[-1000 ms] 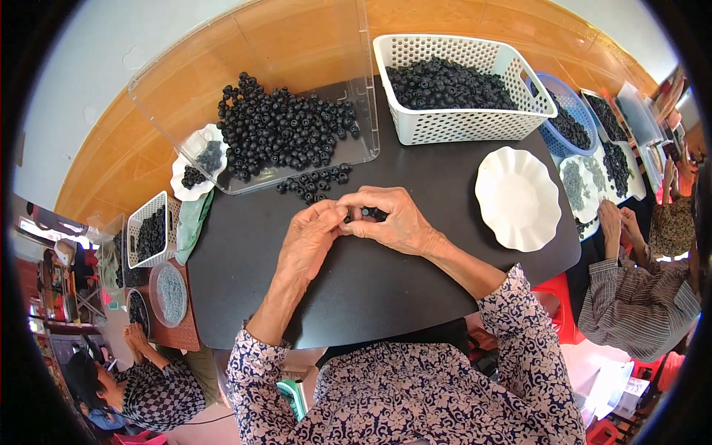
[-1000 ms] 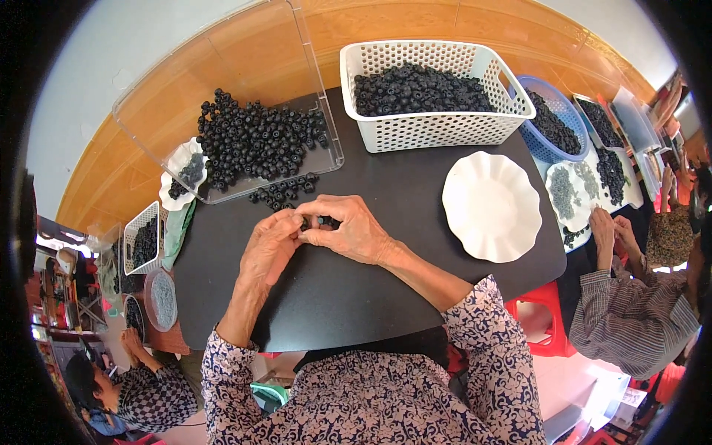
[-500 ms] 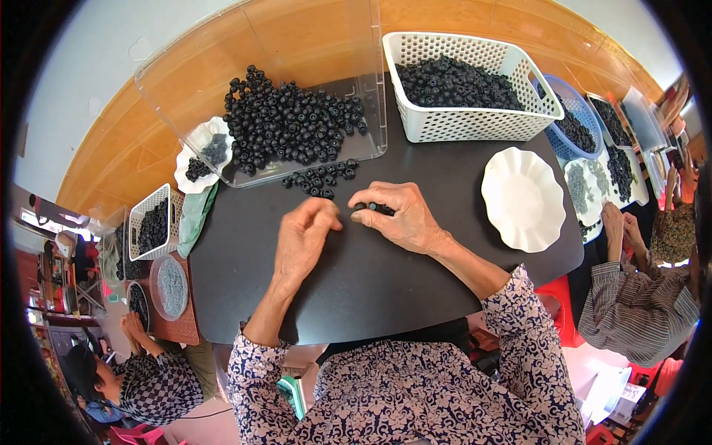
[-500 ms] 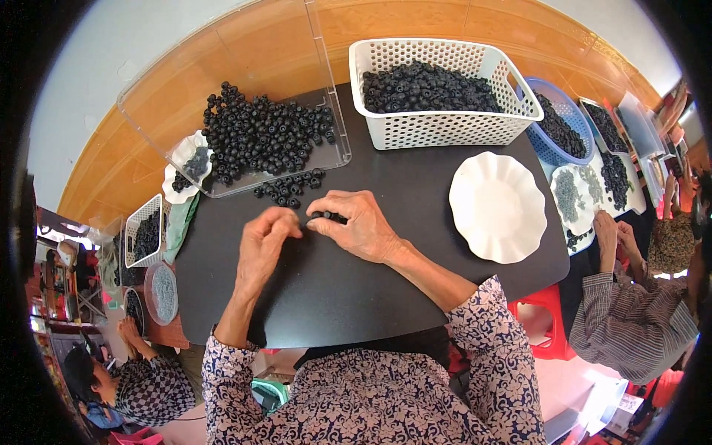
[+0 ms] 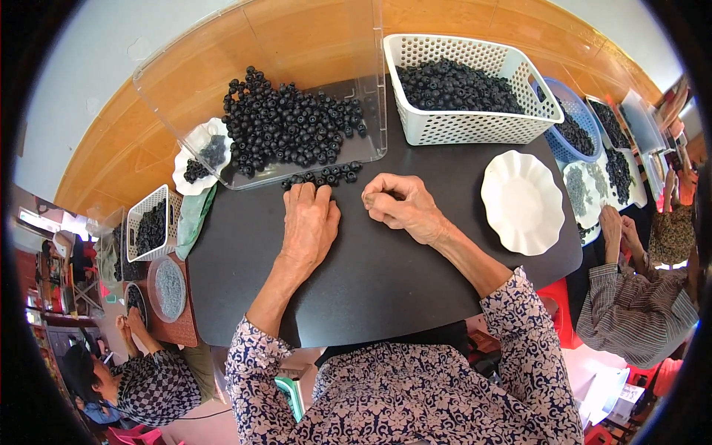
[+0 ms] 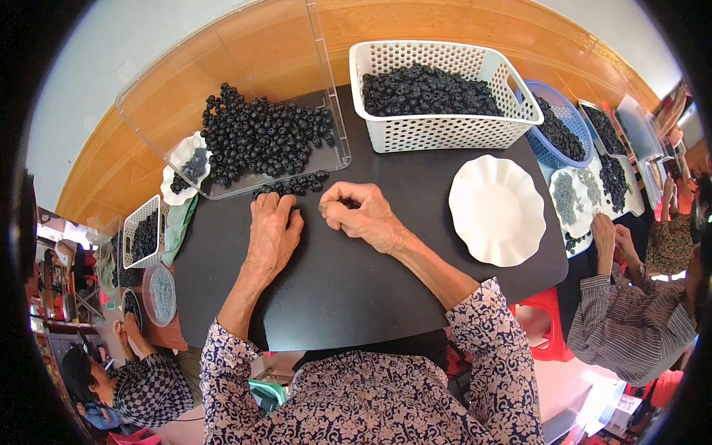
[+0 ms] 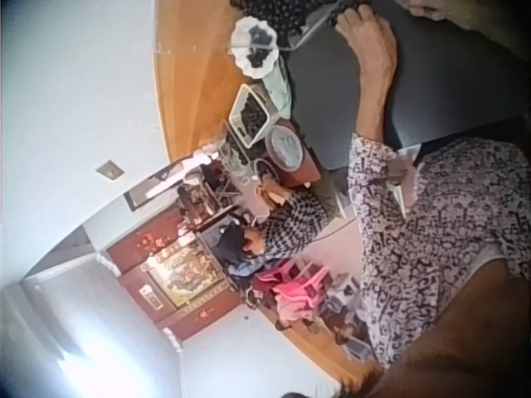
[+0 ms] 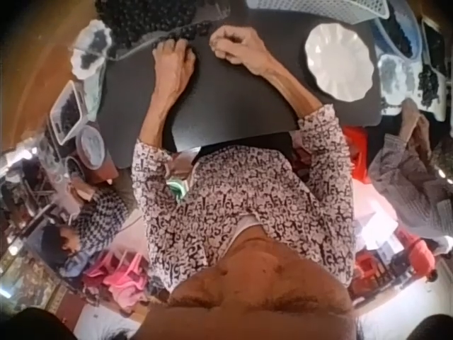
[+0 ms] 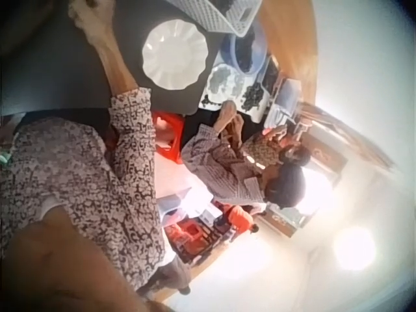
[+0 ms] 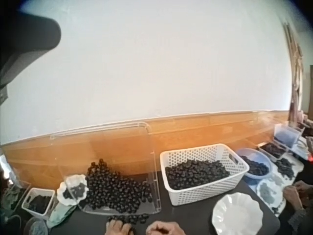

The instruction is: The person sorts small rubber or plastic parts by hand, taking them from a large pile and placing them into a plastic container.

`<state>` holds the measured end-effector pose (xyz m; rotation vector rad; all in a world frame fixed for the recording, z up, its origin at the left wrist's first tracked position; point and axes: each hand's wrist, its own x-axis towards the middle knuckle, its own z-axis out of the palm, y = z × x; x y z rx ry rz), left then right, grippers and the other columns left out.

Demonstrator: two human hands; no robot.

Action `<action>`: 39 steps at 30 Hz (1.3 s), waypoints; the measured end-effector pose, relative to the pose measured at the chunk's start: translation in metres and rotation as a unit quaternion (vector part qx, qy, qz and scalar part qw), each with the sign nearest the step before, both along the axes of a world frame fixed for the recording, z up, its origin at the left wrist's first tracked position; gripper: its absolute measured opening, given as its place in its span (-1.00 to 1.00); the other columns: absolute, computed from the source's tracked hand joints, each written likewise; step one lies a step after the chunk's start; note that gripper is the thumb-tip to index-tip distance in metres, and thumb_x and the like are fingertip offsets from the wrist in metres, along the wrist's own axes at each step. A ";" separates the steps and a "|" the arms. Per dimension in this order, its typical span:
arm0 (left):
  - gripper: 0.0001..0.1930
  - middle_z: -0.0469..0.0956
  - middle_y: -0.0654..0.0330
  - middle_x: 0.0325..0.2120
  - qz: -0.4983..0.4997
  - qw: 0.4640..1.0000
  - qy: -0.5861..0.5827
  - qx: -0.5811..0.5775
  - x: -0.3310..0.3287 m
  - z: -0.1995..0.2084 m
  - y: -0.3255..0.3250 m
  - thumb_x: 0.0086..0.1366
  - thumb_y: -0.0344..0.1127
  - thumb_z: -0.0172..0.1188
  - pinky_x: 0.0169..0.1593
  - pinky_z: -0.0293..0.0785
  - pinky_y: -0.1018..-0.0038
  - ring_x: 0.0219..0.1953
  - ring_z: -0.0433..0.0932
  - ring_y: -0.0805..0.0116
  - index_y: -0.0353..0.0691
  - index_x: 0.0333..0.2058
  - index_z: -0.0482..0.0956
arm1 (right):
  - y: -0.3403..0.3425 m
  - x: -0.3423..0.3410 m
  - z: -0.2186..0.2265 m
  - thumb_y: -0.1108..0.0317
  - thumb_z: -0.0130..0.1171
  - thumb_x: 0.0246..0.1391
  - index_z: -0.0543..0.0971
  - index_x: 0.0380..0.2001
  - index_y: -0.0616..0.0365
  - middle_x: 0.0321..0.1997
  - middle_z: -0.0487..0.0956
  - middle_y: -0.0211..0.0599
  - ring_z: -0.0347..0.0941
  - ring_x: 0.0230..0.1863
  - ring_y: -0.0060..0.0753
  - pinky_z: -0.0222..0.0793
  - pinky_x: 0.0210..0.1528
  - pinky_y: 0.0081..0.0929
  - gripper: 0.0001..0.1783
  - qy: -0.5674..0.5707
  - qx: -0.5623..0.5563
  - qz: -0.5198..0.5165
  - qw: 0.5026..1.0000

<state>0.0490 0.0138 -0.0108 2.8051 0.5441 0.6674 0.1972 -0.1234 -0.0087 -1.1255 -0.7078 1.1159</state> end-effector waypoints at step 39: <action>-0.80 0.51 0.09 -0.47 0.074 0.964 -0.109 -0.232 -0.013 0.004 0.009 0.17 -0.45 0.16 -0.21 0.42 0.37 -0.34 0.49 0.26 -0.32 -0.20 0.52 | 0.003 -0.020 -0.002 0.54 0.31 -0.13 0.61 -0.29 0.19 -0.51 0.47 -0.36 0.41 -0.47 -0.51 0.34 -0.39 -0.52 -0.76 -0.403 0.055 -0.081 0.910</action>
